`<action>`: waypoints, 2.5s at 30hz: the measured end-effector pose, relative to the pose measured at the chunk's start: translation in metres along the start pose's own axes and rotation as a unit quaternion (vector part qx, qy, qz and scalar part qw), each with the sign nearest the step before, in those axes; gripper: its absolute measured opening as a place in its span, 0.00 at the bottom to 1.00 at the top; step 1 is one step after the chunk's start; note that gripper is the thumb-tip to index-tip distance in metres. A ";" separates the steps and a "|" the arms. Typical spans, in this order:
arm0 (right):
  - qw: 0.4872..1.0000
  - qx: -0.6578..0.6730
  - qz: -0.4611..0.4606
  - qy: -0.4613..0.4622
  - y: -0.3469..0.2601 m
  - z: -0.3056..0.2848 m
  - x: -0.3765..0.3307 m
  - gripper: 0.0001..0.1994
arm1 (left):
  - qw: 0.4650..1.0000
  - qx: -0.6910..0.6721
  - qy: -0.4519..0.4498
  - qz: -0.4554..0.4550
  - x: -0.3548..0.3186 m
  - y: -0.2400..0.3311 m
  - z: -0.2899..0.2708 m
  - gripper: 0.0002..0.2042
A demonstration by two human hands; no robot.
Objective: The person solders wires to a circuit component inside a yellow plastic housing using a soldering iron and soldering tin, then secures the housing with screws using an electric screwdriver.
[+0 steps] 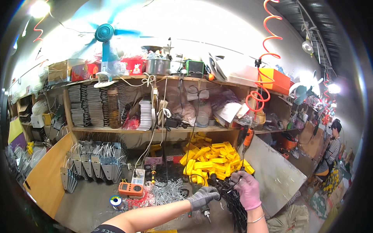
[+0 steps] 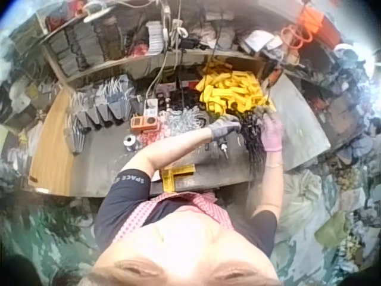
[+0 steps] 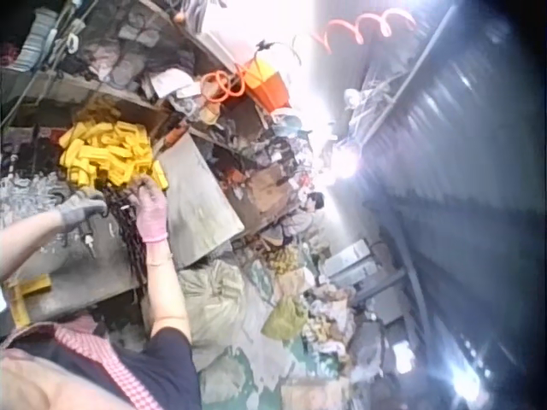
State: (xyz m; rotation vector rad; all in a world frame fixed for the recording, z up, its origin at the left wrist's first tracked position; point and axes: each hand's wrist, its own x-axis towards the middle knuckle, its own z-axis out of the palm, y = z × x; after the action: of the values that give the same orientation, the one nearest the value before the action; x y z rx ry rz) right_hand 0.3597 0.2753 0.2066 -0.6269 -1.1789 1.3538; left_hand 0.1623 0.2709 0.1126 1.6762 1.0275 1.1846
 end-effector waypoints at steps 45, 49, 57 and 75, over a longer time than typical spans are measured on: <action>0.751 -0.397 -0.078 -0.521 0.120 0.103 -0.099 0.10 | 0.922 -0.227 0.187 -0.253 -0.246 -0.028 0.021 0.15; 0.806 -0.312 0.203 -0.461 0.153 0.109 -0.090 0.09 | 0.875 -0.341 0.129 -0.318 -0.269 0.005 -0.001 0.19; 0.782 -0.451 0.116 -0.415 0.220 0.131 -0.078 0.10 | 0.855 0.486 0.142 -0.114 -0.337 -0.016 -0.071 0.35; 0.892 -0.310 0.219 -0.248 0.214 0.135 -0.124 0.06 | 0.698 0.663 0.151 -0.225 -0.165 -0.106 -0.139 0.10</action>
State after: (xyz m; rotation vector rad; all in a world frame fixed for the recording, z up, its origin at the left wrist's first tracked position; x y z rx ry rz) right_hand 0.1750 0.1610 0.0277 -1.0896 -2.0159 1.5616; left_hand -0.0252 0.1754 -0.0035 1.9423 2.7353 0.2223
